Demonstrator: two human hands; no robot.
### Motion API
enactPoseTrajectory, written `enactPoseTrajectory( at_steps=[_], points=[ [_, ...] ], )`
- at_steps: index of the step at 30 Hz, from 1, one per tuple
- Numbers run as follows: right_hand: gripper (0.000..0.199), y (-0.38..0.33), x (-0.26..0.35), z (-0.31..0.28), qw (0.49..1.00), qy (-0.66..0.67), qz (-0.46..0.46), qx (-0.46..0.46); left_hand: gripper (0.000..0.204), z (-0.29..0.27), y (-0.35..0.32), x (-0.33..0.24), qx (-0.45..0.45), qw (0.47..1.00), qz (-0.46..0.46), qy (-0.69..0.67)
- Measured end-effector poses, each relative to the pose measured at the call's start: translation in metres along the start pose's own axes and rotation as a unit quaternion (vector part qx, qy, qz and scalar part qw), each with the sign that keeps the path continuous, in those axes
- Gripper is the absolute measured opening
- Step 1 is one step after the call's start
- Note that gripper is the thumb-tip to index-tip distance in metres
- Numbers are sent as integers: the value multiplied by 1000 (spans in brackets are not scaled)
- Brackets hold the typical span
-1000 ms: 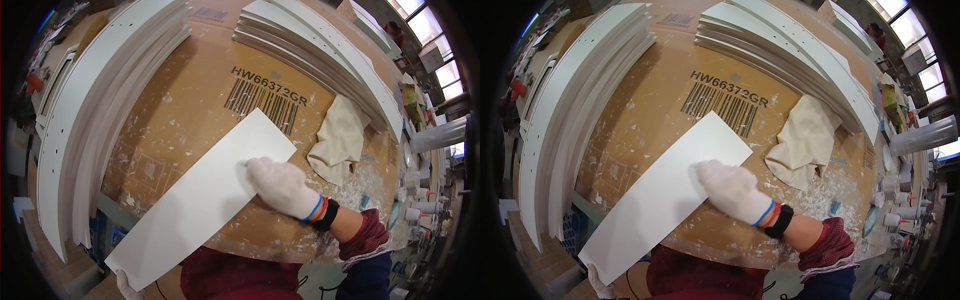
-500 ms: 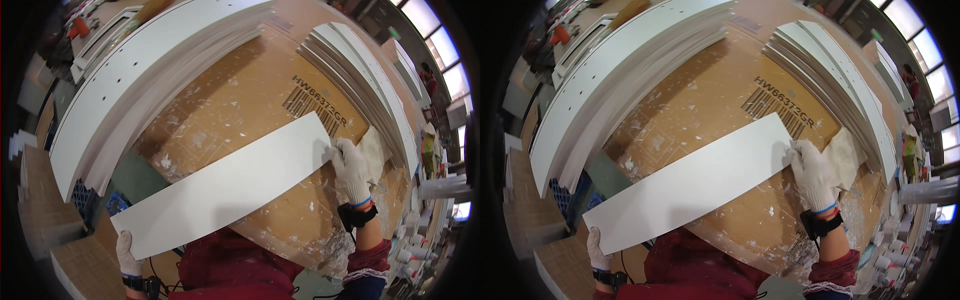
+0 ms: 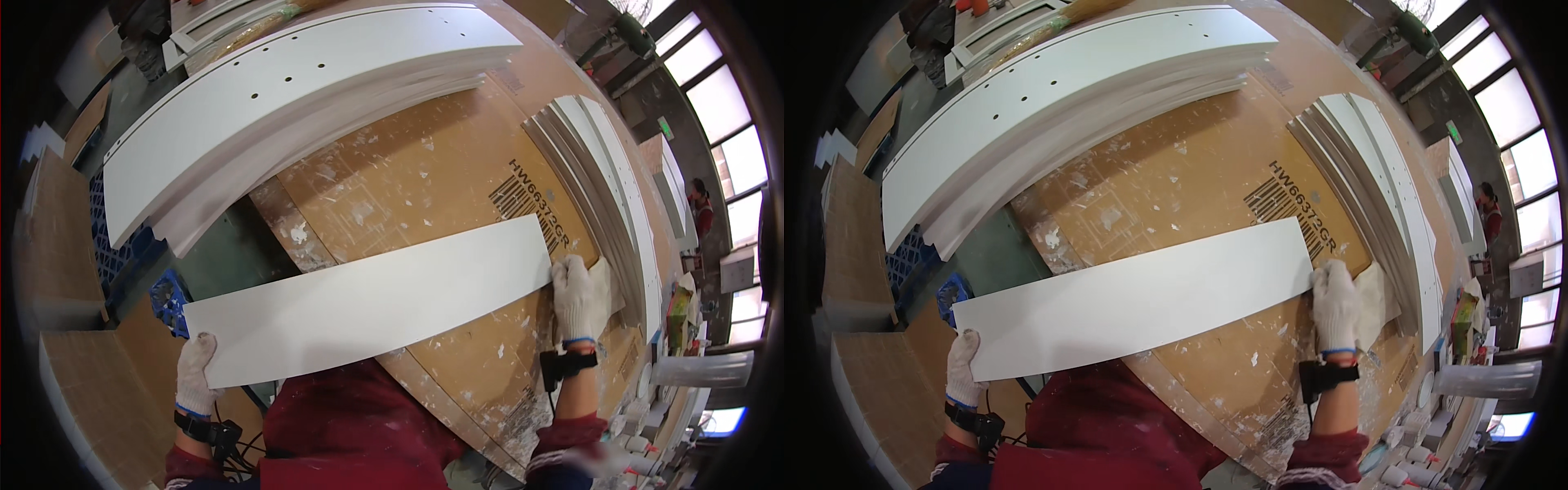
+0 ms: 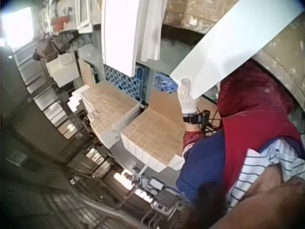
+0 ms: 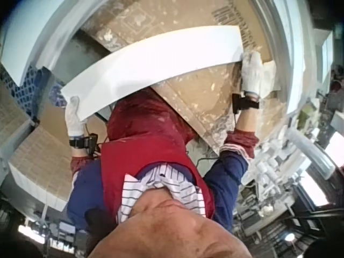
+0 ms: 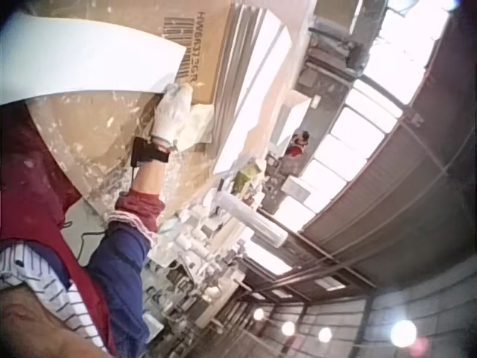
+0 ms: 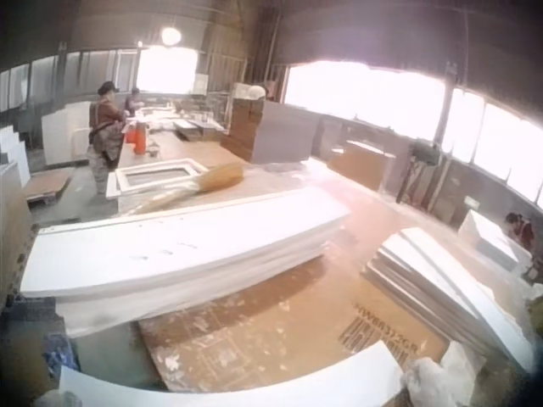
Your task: The person wipes the surface of white rectangular panels with a cloth and scrapes the edges with a utility knife. The person handles the panels one at a time, flipping them over to clean both sides before stacking them on the table.
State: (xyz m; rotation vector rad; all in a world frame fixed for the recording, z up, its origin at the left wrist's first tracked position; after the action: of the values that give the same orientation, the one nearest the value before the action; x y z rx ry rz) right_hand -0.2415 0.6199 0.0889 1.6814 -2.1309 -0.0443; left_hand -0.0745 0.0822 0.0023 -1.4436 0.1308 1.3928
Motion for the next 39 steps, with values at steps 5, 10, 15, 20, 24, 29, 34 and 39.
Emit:
enactPoseTrajectory(
  at_steps=[5, 10, 15, 20, 24, 29, 34, 39],
  points=[
    [18, -81, 117, 17, 949, 98, -284, 99, 37, -11, -2, 1, -29, 999, -7, 13],
    [22, -118, 165, 26, 915, 148, -317, 199, 31, -6, -1, 0, -30, 999, -14, 0],
    [22, -83, 106, 26, 969, 7, -194, 155, 35, -12, 3, 5, -7, 1000, -21, -5],
    [24, 8, -11, -9, 972, -232, 21, 38, 41, -3, -4, 0, -5, 1000, -3, -3],
    [30, 16, -90, -8, 995, -20, 86, -47, 40, 9, -10, -8, 21, 1000, -3, -19],
    [29, -7, 39, -18, 994, -109, -21, -14, 43, 23, -26, -12, -15, 999, 21, -26],
    [21, -17, 35, 20, 996, -56, -76, -7, 54, 15, -18, -5, 42, 981, -58, -182],
    [19, -80, 127, 38, 989, -78, -119, 46, 65, 20, -20, 8, 54, 953, -122, -273]
  ],
)
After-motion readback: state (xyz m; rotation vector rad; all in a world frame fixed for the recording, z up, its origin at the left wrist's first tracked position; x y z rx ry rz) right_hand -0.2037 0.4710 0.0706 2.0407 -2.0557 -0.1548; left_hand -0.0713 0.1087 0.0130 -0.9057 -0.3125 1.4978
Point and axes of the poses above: each hand's wrist, its own y-axis towards the middle knuckle, its own z-axis out of the palm, x = y × z, the point moved 3 cm from there along y, towards the middle knuckle, and after that the axes turned 12 degrees about -x, right-handed, at the moved point
